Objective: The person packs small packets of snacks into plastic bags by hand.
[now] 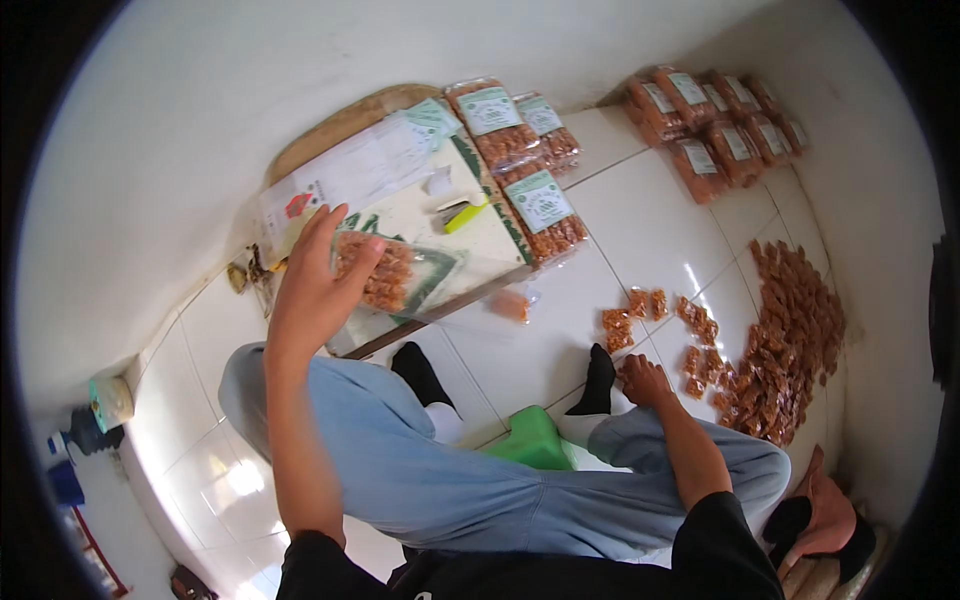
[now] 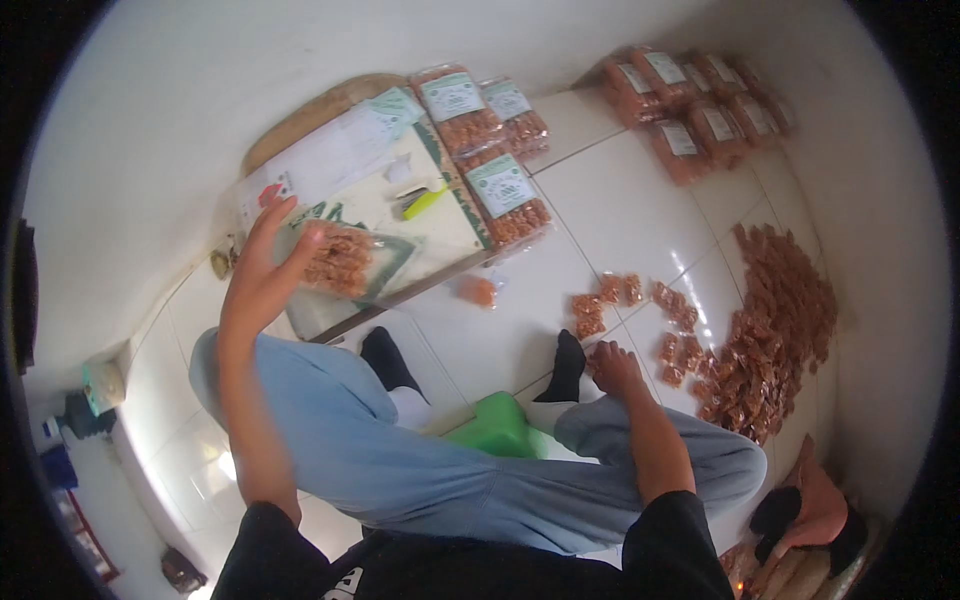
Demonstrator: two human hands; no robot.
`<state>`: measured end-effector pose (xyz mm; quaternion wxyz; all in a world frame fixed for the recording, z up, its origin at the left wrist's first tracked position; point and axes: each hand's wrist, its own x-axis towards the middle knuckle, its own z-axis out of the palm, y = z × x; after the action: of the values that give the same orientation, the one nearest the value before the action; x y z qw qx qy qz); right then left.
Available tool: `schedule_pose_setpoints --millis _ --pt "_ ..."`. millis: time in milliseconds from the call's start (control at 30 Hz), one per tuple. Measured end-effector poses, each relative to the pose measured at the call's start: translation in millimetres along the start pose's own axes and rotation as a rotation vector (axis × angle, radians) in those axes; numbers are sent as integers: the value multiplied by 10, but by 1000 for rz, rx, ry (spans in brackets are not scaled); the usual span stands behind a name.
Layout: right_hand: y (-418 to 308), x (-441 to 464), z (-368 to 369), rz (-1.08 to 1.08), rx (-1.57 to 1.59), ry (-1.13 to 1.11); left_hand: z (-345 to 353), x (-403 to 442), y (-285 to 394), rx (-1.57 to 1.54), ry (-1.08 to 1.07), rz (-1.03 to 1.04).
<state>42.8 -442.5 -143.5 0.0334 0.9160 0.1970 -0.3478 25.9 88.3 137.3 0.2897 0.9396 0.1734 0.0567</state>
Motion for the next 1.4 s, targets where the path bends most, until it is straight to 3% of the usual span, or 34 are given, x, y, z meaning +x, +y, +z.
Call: schedule_pose_setpoints --millis 167,200,233,333,400,433,533,600,733,800,933,1000,1233,1300,1333,1400 --pt "120 206 152 106 -71 -59 -117 12 -165 -78 104 -19" --pt "-97 112 -286 295 73 -34 -125 7 -196 -75 113 -23" --pt "3 155 -367 87 -92 18 -126 2 -210 -92 121 -32" --pt "-177 228 -1050 335 551 365 -87 -65 -71 -124 93 -58" --pt "-133 343 -1344 33 662 484 17 -118 38 -154 11 -51" --pt "-349 167 -1671 -45 622 495 76 -146 63 -158 7 -48" --pt "-603 199 -2021 20 488 372 179 -209 105 -224 -118 1" --pt "-655 365 -1944 71 -32 12 167 -226 98 -214 -107 16" --pt "-541 576 -1379 42 -407 -146 137 -229 26 -221 -71 1" --pt "-396 716 -1053 -132 -686 -288 116 -231 28 -226 -60 -20" --pt "-191 592 -780 -309 -509 -28 121 -239 -17 -194 -34 -12" --pt "-144 515 -766 -208 -210 -113 125 -234 0 -206 -46 -14" --pt "-76 456 -545 -285 -229 -264 119 -205 160 -190 -82 -42" --pt "-111 374 -452 -223 50 -78 133 -189 169 -185 -89 -31" --pt "-95 383 -416 -217 55 -78 138 -185 167 -178 -91 -26" --pt "-89 407 -356 -478 -507 11 164 -175 158 -171 -99 -13"
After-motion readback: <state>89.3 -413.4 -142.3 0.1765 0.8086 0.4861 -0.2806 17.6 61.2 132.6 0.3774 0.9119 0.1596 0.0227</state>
